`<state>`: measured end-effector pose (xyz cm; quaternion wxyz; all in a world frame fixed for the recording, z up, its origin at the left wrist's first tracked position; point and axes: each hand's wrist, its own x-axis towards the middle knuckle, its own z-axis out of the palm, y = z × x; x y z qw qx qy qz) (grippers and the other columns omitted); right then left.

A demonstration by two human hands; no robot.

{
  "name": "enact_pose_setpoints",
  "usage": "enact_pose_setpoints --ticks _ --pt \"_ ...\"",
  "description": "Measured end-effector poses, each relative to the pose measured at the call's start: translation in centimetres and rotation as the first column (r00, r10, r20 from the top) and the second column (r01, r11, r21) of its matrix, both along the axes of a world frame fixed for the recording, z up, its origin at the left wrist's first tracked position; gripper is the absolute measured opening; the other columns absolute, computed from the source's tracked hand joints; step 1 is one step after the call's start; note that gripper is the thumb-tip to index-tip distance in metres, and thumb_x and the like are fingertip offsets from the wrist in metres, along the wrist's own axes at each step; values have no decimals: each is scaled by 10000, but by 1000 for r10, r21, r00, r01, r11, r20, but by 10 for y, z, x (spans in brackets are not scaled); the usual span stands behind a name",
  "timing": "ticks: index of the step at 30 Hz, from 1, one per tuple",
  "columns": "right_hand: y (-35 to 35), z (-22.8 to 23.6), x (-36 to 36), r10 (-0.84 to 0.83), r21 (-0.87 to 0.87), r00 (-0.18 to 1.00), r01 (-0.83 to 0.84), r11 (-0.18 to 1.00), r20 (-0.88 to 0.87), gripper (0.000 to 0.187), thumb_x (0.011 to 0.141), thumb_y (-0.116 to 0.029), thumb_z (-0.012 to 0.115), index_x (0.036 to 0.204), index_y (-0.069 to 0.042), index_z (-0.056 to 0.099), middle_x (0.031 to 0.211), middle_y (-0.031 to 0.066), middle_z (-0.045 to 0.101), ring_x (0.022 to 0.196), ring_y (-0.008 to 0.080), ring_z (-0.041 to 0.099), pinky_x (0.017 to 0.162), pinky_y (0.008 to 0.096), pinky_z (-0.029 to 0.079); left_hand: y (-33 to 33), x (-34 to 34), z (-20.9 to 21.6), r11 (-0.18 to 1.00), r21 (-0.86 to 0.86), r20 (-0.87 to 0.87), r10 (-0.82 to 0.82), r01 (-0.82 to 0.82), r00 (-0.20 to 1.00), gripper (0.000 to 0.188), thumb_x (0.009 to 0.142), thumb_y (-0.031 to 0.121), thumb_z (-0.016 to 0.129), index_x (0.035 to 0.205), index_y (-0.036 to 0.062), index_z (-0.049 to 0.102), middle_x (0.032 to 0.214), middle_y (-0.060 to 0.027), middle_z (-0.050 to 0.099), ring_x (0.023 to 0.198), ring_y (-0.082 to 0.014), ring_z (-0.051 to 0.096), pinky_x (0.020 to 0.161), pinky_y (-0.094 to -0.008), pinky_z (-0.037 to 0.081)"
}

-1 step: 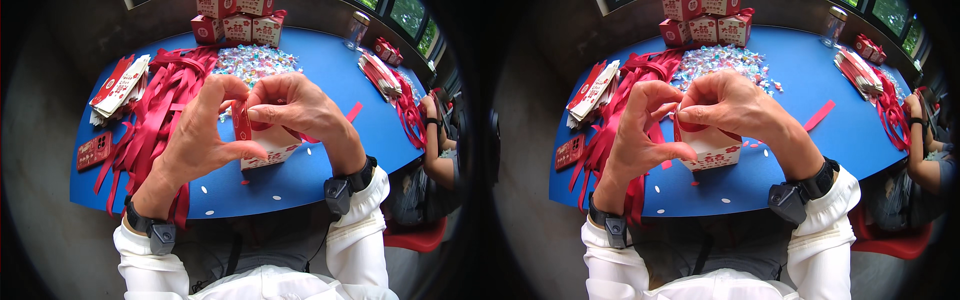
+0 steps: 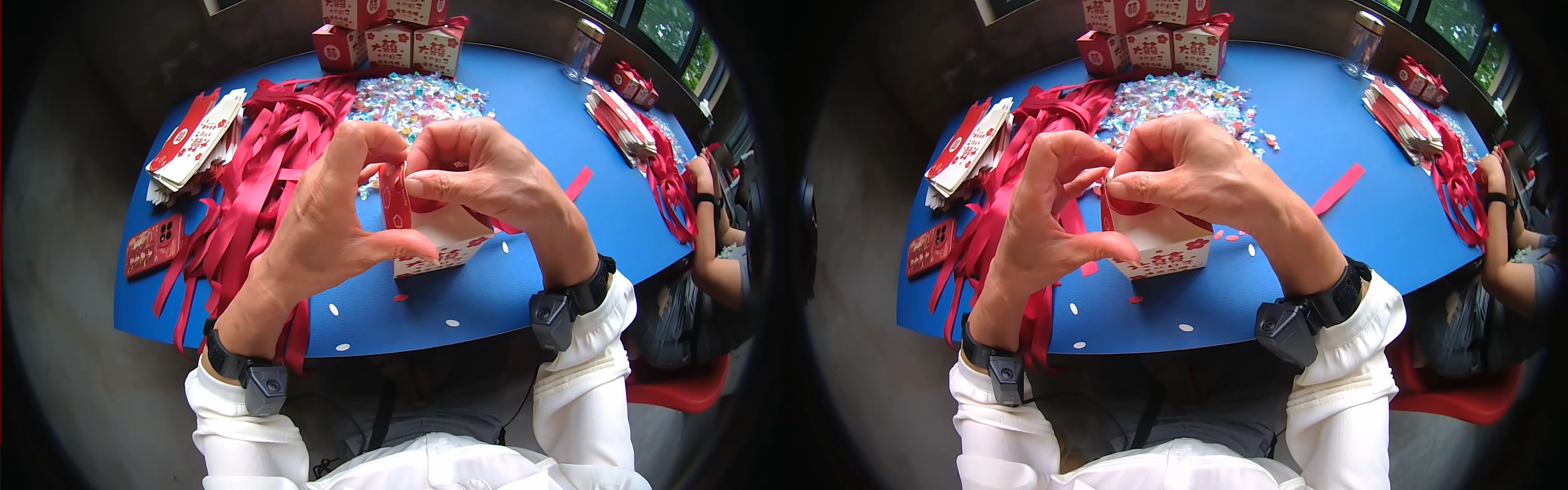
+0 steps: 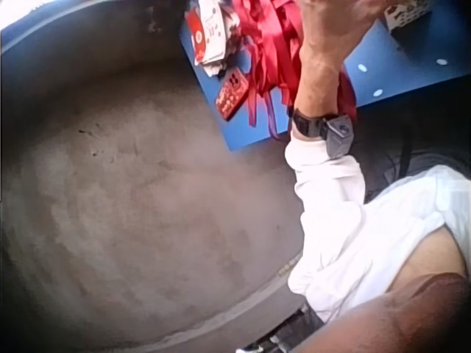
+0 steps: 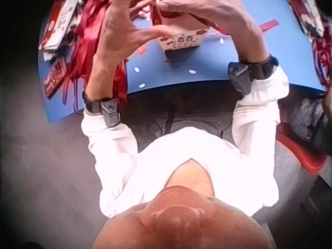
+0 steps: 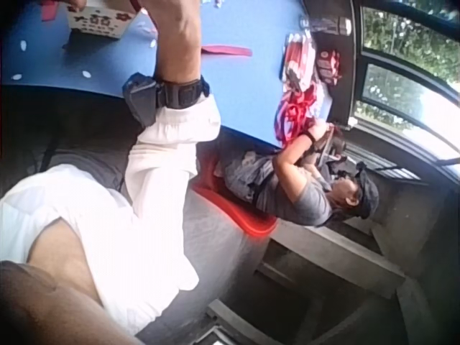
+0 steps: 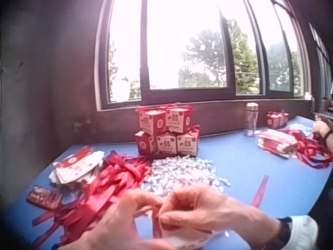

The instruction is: Assembling small decorative red and white gift boxes and tying a ribbon bow on top.

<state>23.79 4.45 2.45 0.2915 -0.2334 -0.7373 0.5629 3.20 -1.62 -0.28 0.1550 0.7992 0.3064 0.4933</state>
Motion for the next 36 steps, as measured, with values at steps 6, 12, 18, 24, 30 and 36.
enact_pose_setpoints --ticks 6,12,18,24,30,36 --pt "-7 -1 -5 -31 147 995 45 988 -96 168 882 -77 752 1036 -55 688 754 -12 677 729 42 615 652 221 499 1 2 -5 999 -25 133 -19 23 991 858 622 427 931 1209 29 448 1105 -120 588 1041 -238 631 961 -390 544" --pt "-6 -6 -11 -11 241 995 35 970 -100 51 881 -35 724 921 -62 708 695 -26 651 665 17 584 587 207 465 -5 -10 9 970 -197 132 -121 145 984 580 780 275 871 1125 -4 498 1066 -113 604 1033 -203 634 982 -375 532" --pt "-6 -5 -9 -41 287 997 59 956 -68 43 889 -49 735 896 -72 699 717 -17 657 666 21 584 579 209 463 -6 -21 23 814 -471 324 -197 339 925 146 925 -13 685 1058 -63 649 1263 -174 625 1147 -188 623 1002 -315 516" --pt "-8 -5 -11 -53 300 994 78 951 -91 48 890 -53 735 893 -85 699 719 -13 658 666 20 581 572 204 451 -17 -13 26 918 -385 219 -12 98 976 106 904 -75 677 1009 -73 682 1142 -166 689 1029 -168 679 928 -281 564" --pt "-7 -8 -11 -71 396 993 102 912 -92 46 891 -67 736 885 -91 696 714 -23 656 633 13 560 539 202 424 -17 -13 24 958 -286 114 0 33 993 128 888 -85 681 1014 -62 688 1123 -139 695 1006 -163 688 919 -282 568" --pt "-6 -10 -12 -79 424 995 99 900 -65 49 884 -57 729 875 -85 689 697 -24 640 621 15 552 523 207 412 -17 -10 24 989 46 -187 149 -143 971 99 879 -76 670 948 -19 628 1050 -127 684 903 -198 680 791 -302 560"
